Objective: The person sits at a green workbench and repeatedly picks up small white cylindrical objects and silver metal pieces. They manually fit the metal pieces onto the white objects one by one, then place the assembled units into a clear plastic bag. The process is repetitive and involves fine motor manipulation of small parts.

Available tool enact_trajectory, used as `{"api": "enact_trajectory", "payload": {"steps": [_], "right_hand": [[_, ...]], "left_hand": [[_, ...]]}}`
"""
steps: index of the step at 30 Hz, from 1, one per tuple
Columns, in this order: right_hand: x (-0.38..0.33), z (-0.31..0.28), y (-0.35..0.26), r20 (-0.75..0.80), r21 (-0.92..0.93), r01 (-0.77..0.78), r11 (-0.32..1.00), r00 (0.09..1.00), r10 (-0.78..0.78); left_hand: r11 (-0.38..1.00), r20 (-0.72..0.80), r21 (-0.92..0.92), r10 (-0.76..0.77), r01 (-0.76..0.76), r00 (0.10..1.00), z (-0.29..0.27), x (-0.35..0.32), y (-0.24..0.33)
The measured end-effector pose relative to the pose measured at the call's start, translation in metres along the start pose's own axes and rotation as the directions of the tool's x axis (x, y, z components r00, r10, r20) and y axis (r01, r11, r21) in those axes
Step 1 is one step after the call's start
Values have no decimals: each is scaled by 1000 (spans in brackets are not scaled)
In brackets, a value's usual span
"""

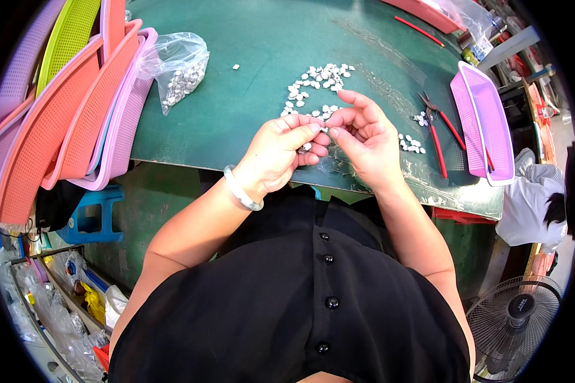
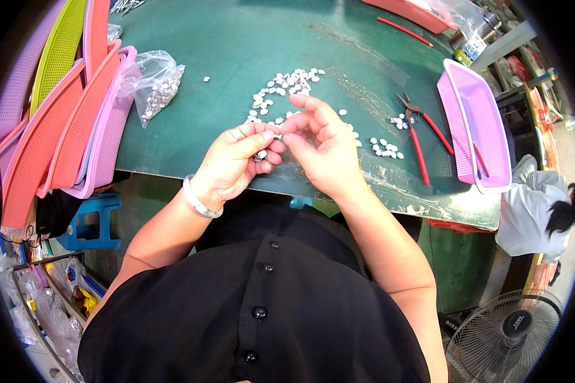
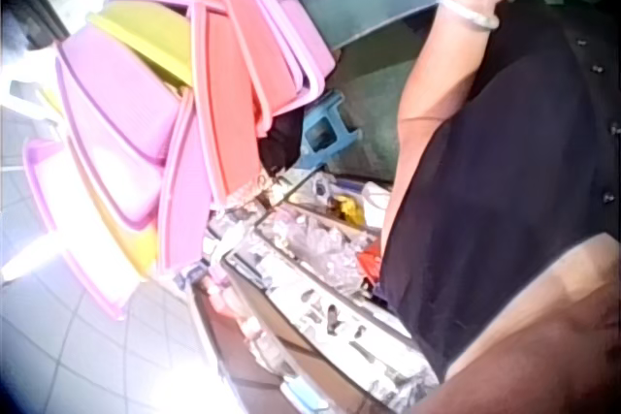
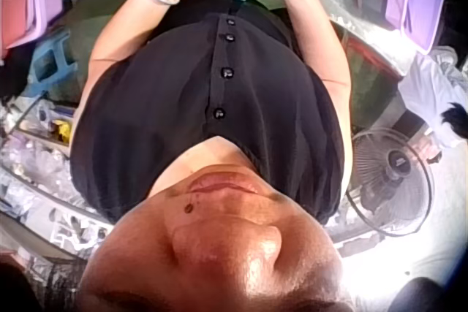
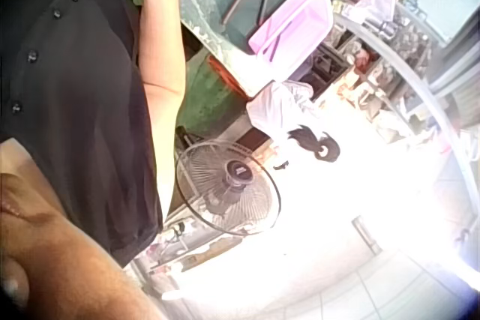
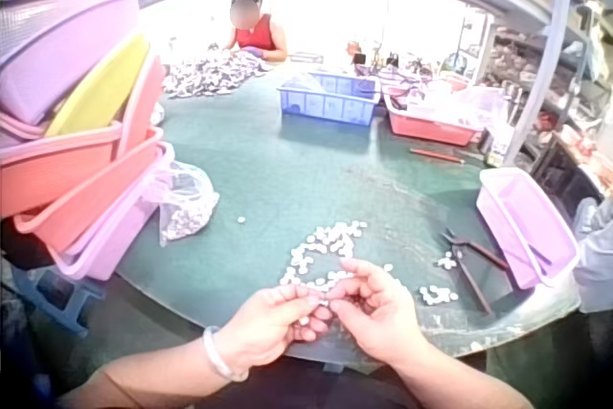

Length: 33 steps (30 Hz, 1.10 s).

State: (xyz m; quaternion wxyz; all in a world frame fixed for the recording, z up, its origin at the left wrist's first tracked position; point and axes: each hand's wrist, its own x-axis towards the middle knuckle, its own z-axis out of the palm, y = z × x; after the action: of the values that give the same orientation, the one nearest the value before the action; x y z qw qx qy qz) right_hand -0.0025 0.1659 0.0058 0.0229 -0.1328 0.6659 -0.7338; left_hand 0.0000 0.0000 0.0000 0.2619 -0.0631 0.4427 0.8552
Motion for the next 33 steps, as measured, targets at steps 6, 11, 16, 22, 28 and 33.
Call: {"api": "enact_trajectory", "payload": {"steps": [6, 11, 16, 22, 28, 33], "right_hand": [[-2, 1, 0, 7, 28, 16, 999, 1000, -16], [-1, -4, -1, -28, -50, 32, 998, 999, -34], [5, -23, -1, -68, -391, 53, 919, 994, -87], [4, -22, -3, 158, -782, 268, 563, 959, -237], [9, -17, -3, 207, -816, 300, 494, 950, -234], [12, -17, -2, 229, -821, 311, 479, 948, -223]], "left_hand": [[999, -11, -38, 5, -6, 1000, 2, 1, -2], [1000, -8, -27, 10, -10, 1000, 2, 0, -2], [999, -20, -40, -4, 3, 1000, 0, -1, 0], [1000, -23, -25, -16, 15, 1000, -1, 0, -1], [1000, -19, 2, -21, 21, 1000, -2, 0, -1], [999, -21, 24, -21, 22, 1000, -1, 0, -1]]}}
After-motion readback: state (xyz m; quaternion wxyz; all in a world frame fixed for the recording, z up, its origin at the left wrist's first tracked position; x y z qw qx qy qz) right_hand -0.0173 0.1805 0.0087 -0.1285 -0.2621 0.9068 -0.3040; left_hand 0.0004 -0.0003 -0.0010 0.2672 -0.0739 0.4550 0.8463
